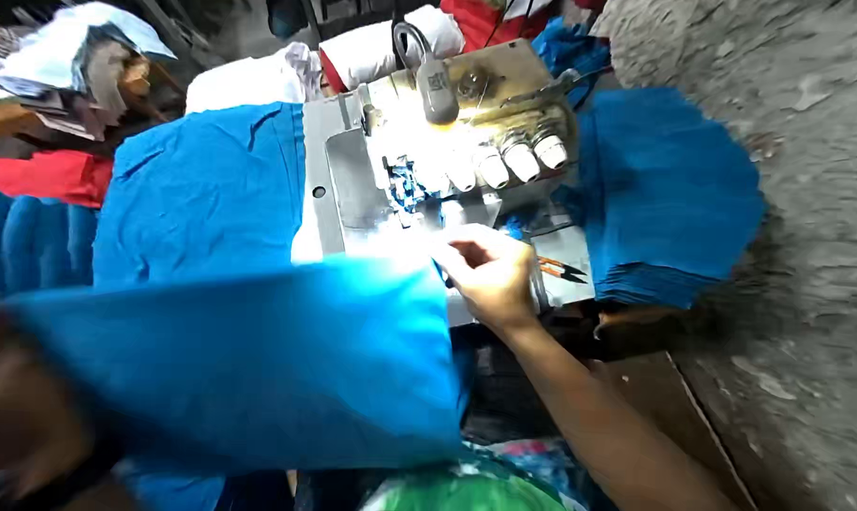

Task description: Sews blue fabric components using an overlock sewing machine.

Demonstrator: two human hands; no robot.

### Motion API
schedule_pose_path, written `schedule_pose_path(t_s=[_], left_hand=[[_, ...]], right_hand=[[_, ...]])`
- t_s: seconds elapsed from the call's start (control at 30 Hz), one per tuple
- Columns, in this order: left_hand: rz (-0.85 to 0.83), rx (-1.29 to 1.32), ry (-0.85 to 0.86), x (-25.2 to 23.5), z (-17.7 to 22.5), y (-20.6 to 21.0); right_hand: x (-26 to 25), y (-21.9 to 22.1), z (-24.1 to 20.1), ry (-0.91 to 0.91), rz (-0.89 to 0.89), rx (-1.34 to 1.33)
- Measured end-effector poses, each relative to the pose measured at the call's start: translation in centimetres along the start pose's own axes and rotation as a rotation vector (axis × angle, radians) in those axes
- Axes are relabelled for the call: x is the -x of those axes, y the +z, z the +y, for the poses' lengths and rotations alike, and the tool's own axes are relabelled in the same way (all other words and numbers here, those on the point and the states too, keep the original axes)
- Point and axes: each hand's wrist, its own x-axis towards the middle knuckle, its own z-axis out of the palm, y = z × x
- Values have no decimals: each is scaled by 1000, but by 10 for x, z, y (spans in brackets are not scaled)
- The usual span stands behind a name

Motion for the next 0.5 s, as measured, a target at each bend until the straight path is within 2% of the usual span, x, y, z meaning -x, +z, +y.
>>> schedule_pose_path(t_s=[0.03,0.1,0.17,0.23,0.3,0.5], left_hand=[[9,98,213,11,30,20],[-53,244,503,48,108,57],[-175,392,643,107,159,93],[-279,495,675,145,181,126],[-298,519,654,158,182,145],[-205,511,614,156,190,159]], right_hand=[[-5,15,20,-7,11,87],[-13,30,35,18,20,185],[-7,31,33,97,12,191],[-8,30,31,159,0,127],[-11,27,31,202,-29,46],[-16,18,36,203,31,-70]])
